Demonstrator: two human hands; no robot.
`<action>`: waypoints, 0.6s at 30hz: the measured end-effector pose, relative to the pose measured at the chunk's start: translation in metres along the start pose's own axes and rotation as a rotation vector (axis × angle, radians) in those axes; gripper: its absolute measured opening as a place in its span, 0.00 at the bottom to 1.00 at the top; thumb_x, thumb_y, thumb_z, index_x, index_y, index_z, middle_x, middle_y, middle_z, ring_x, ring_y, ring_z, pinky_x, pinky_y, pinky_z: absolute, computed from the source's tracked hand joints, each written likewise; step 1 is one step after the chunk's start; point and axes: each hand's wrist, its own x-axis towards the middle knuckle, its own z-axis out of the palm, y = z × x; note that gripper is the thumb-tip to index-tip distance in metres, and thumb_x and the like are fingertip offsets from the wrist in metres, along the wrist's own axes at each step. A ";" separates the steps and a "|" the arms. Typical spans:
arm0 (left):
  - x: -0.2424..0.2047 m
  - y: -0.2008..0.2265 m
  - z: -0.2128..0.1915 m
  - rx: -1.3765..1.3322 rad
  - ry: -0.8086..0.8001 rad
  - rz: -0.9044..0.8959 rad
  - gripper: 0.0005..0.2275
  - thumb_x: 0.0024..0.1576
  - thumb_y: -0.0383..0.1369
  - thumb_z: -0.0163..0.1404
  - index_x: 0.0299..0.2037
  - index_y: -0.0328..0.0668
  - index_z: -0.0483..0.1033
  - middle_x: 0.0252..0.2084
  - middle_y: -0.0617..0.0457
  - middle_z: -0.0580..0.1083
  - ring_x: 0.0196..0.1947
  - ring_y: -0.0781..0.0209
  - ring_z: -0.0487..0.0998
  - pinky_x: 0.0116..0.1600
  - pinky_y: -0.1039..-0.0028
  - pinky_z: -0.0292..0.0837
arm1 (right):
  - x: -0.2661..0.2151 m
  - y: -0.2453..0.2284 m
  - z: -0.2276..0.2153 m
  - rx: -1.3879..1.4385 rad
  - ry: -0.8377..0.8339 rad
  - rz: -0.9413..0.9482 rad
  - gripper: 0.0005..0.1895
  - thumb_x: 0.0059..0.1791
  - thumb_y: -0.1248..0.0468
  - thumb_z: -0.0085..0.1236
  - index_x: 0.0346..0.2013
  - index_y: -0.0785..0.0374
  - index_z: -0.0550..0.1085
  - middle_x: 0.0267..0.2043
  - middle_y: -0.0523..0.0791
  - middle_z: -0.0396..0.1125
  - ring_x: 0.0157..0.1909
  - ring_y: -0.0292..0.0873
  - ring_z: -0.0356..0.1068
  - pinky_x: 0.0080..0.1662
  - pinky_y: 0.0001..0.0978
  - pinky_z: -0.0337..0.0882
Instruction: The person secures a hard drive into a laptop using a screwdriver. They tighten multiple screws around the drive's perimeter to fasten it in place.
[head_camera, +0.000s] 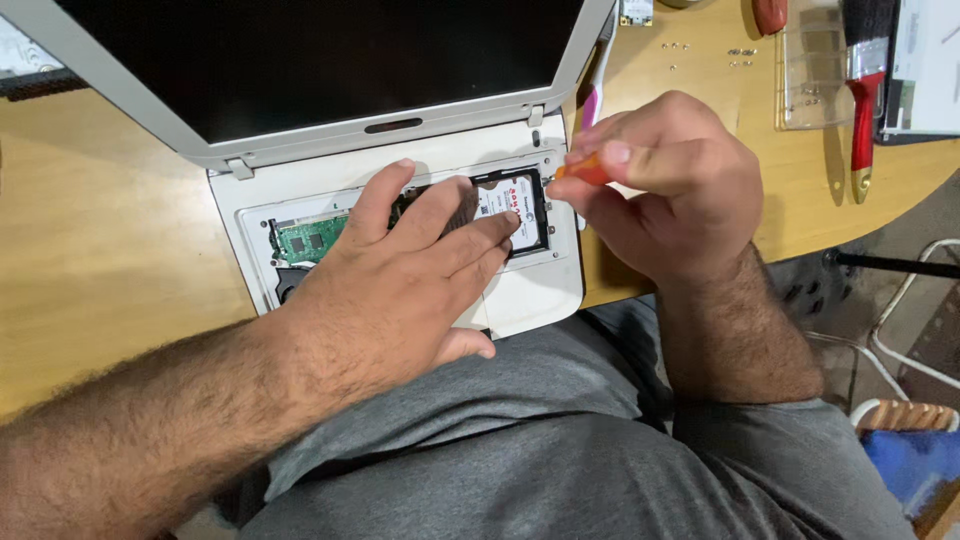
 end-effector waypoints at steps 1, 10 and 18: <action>0.000 0.000 0.001 0.002 0.003 -0.005 0.36 0.50 0.72 0.47 0.57 0.55 0.79 0.65 0.65 0.72 0.64 0.48 0.68 0.70 0.48 0.55 | 0.003 -0.001 -0.002 0.001 -0.005 -0.004 0.30 0.52 0.79 0.73 0.57 0.57 0.65 0.42 0.54 0.67 0.44 0.52 0.78 0.51 0.45 0.85; -0.004 0.000 0.009 -0.078 0.020 -0.010 0.37 0.50 0.72 0.46 0.57 0.53 0.80 0.64 0.63 0.72 0.64 0.48 0.66 0.72 0.45 0.52 | -0.005 0.003 -0.002 -0.022 -0.107 -0.094 0.31 0.57 0.82 0.63 0.65 0.56 0.58 0.45 0.56 0.73 0.45 0.51 0.78 0.50 0.46 0.85; -0.003 -0.002 0.007 -0.038 0.043 0.002 0.41 0.49 0.74 0.47 0.59 0.49 0.79 0.61 0.63 0.73 0.62 0.50 0.67 0.71 0.48 0.56 | 0.008 0.005 -0.007 0.052 -0.122 -0.093 0.35 0.52 0.86 0.51 0.67 0.58 0.54 0.55 0.66 0.66 0.59 0.61 0.71 0.68 0.55 0.77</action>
